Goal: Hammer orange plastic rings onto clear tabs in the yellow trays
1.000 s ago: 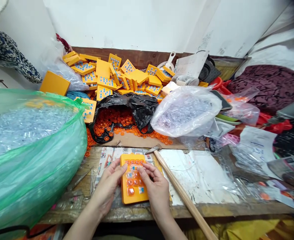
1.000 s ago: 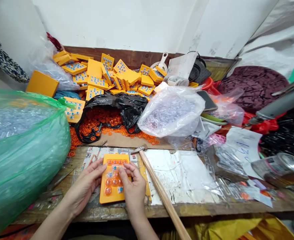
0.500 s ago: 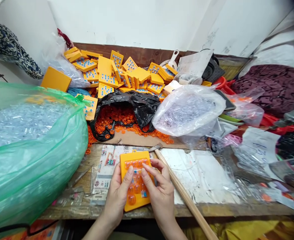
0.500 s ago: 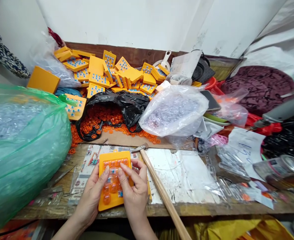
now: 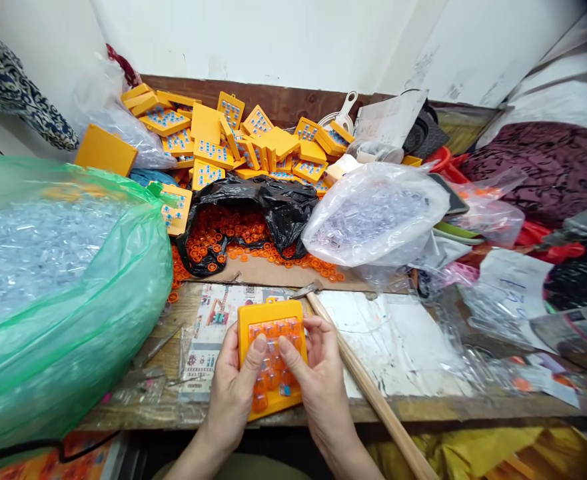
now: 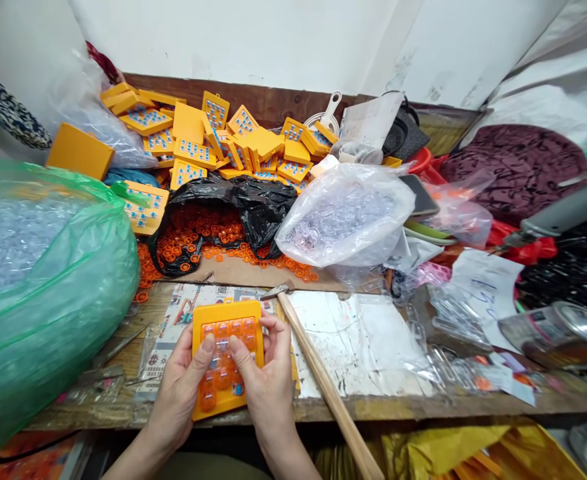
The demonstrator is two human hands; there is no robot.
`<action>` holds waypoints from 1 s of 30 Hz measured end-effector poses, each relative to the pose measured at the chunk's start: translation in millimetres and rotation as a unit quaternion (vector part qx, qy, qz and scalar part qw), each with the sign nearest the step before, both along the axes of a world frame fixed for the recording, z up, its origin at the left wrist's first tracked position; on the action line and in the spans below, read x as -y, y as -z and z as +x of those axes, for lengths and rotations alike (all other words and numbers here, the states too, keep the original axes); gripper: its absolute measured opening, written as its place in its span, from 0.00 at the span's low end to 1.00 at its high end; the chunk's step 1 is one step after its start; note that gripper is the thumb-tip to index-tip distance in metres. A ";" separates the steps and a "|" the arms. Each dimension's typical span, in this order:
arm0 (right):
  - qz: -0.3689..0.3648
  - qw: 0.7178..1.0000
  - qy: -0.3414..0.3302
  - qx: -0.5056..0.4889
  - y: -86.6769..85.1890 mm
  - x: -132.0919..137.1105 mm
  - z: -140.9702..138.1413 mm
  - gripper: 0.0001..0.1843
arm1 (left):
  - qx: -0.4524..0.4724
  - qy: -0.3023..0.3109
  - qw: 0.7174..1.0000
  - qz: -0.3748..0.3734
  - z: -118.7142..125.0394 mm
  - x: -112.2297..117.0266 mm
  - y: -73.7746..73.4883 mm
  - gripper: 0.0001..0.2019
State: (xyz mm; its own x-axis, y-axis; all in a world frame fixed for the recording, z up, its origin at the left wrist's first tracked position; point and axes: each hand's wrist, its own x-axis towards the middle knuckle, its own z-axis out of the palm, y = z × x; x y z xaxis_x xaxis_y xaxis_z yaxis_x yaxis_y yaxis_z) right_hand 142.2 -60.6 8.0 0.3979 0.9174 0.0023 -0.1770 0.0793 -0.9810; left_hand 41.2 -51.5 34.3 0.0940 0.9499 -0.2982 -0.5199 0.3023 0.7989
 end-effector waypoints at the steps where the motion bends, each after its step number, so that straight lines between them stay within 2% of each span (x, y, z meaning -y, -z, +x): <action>1: -0.005 1.000 -0.008 -0.002 -1.6 -0.1 -0.4 0.22 | -0.022 -0.004 1.000 0.007 -0.5 0.2 0.8 0.25; 4: -0.012 1.000 -0.007 0.026 -5.4 0.6 -2.3 0.20 | -0.070 -0.012 0.997 0.023 -0.4 -0.1 2.2 0.26; 6: -0.016 0.998 -0.006 0.061 -8.2 0.5 -2.4 0.19 | -0.069 -0.006 0.998 0.015 0.7 -0.8 1.7 0.25; 9: -0.027 0.988 -0.039 0.148 -15.8 -5.1 13.7 0.21 | 0.003 0.010 0.999 -0.039 0.9 -2.3 -0.2 0.24; 11: -0.042 0.969 -0.044 0.239 -23.0 -15.3 44.4 0.21 | 0.068 0.028 0.992 -0.104 -2.1 -3.6 -1.1 0.25; 13: -0.063 0.934 0.014 0.351 -28.7 -30.2 90.9 0.19 | 0.117 0.050 0.979 -0.157 -7.6 -4.6 -1.8 0.27; 15: -0.091 0.878 0.097 0.460 -29.9 -47.0 143.8 0.19 | 0.147 0.081 0.971 -0.169 -13.9 -5.3 -3.0 0.29; 16: -0.110 0.847 0.116 0.507 -28.2 -54.8 168.7 0.18 | 0.160 0.099 0.969 -0.160 -16.7 -5.4 -4.0 0.31; 19: -0.147 0.763 0.105 0.621 -16.2 -70.3 223.7 0.11 | 0.178 0.134 0.966 -0.131 -21.3 -5.2 -7.2 0.33; 22: -0.163 0.691 0.076 0.700 -3.0 -71.3 245.0 0.11 | 0.165 0.133 0.968 -0.132 -21.5 -5.2 -7.7 0.31; 25: -0.152 0.639 0.053 0.753 1.8 -65.3 247.4 0.14 | 0.154 0.135 0.970 -0.134 -20.9 -5.6 -5.5 0.30; 27: -0.132 0.620 0.036 0.773 0.5 -63.7 247.0 0.19 | 0.160 0.141 0.969 -0.128 -20.3 -5.8 -4.5 0.30; 30: -0.116 0.618 0.021 0.778 -3.8 -68.7 250.2 0.19 | 0.163 0.153 0.967 -0.121 -19.2 -5.5 -4.9 0.32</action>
State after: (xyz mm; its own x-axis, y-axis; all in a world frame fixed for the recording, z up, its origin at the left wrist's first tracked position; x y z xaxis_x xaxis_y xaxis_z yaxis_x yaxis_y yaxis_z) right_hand 392.4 8.1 11.8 0.1027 0.9538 0.2824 0.9912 -0.1221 0.0519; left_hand 22.0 -46.1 39.2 0.4872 0.7686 -0.4146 -0.5889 0.6397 0.4940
